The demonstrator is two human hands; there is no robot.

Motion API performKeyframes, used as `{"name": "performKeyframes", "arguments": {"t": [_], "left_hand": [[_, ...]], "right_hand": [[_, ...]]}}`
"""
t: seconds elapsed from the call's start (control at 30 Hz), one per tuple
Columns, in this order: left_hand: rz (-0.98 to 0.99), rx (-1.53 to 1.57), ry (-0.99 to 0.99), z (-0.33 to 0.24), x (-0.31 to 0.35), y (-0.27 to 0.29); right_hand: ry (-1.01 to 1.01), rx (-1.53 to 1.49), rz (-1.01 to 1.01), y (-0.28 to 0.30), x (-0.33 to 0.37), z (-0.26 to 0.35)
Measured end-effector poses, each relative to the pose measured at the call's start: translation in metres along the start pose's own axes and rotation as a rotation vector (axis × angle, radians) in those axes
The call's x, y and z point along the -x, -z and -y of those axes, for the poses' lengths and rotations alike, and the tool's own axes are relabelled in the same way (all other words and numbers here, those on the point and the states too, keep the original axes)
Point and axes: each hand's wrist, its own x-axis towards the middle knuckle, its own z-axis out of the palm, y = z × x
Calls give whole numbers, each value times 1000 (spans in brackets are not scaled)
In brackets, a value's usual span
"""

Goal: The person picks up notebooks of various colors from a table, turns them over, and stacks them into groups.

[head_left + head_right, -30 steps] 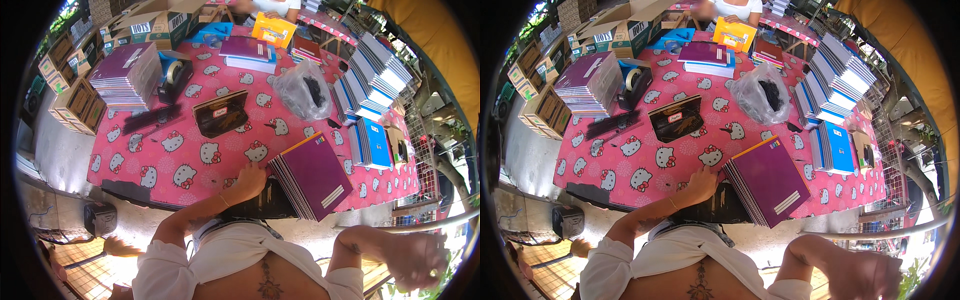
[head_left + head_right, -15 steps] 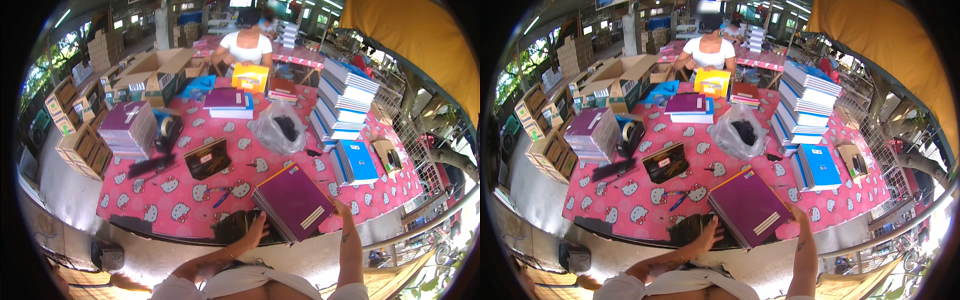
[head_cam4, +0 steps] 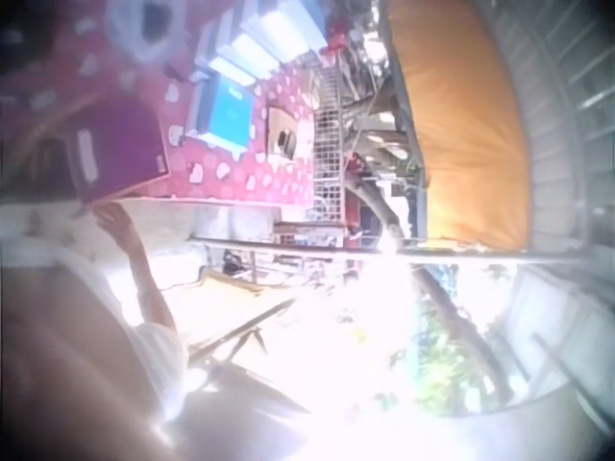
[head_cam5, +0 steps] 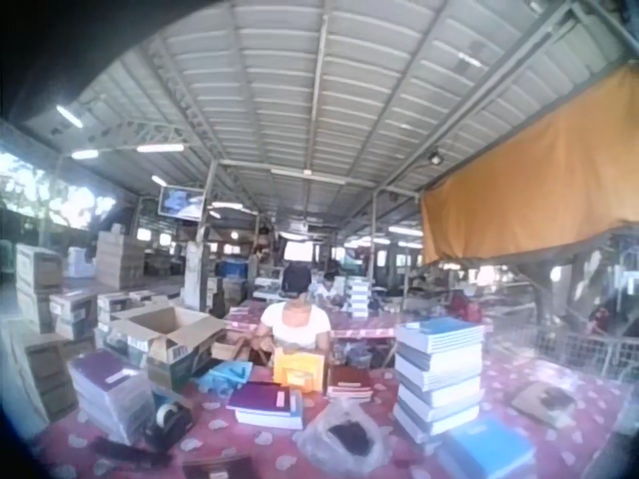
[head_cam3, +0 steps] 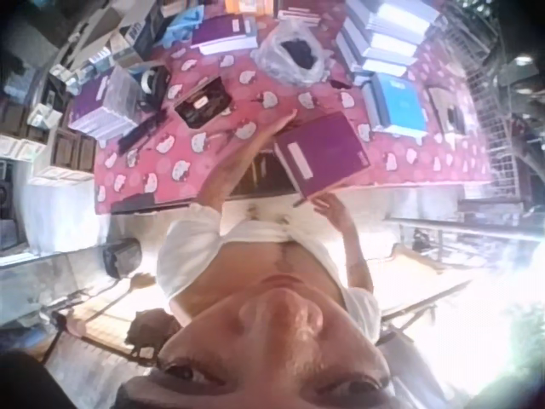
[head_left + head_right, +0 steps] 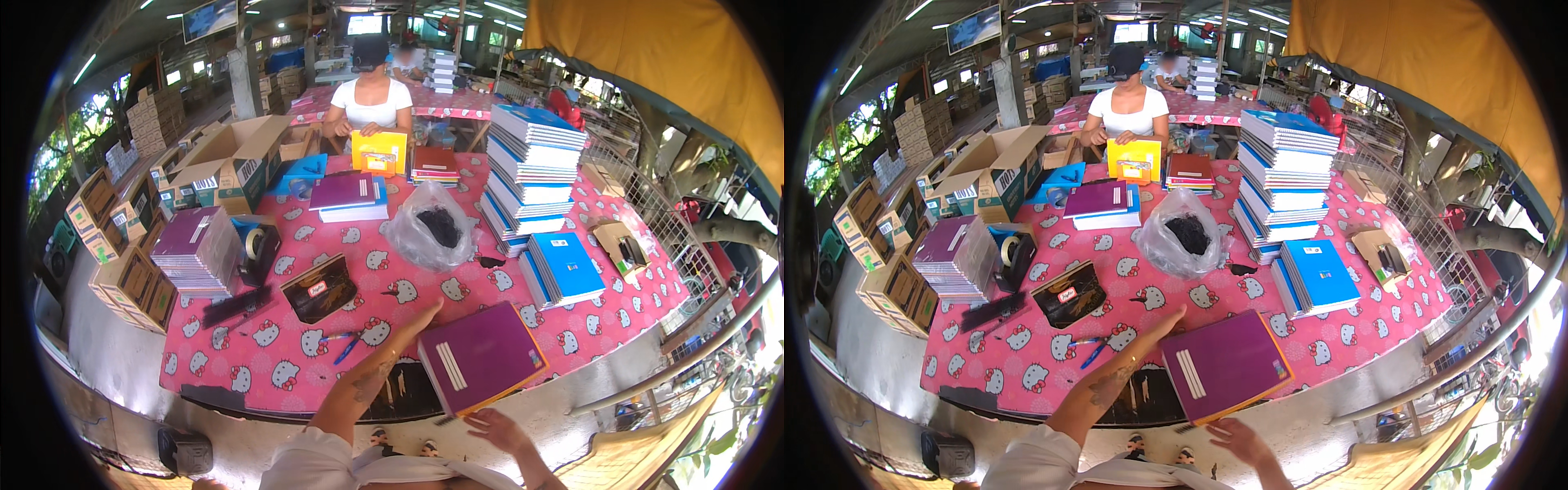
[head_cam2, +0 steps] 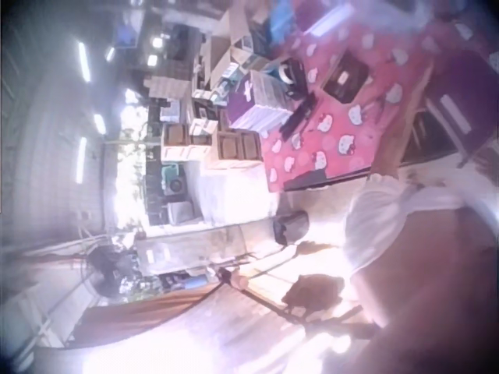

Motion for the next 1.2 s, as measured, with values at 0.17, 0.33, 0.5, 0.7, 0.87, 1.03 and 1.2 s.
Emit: {"name": "performKeyframes", "arguments": {"t": [0.17,0.33,0.5,0.7,0.87,1.03,1.2], "left_hand": [[-433,-402,-559,29,-4,98],[-544,-1372,-645,100,107,170],[-672,-1485,-718,128,155,179],[-686,-979,-486,120,160,204],[-418,93,-257,103,150,162],[-156,303,-191,68,149,88],[-183,161,-189,58,117,84]], "right_hand": [[6,-385,-82,-94,-74,-54],[78,-459,-153,-134,-122,-65],[197,-427,-120,-141,-171,-67],[284,-463,-124,-145,-219,-58],[121,-27,-209,-176,-207,-19],[656,1780,-3,-251,-233,92],[610,2317,159,-196,-296,116]]}}
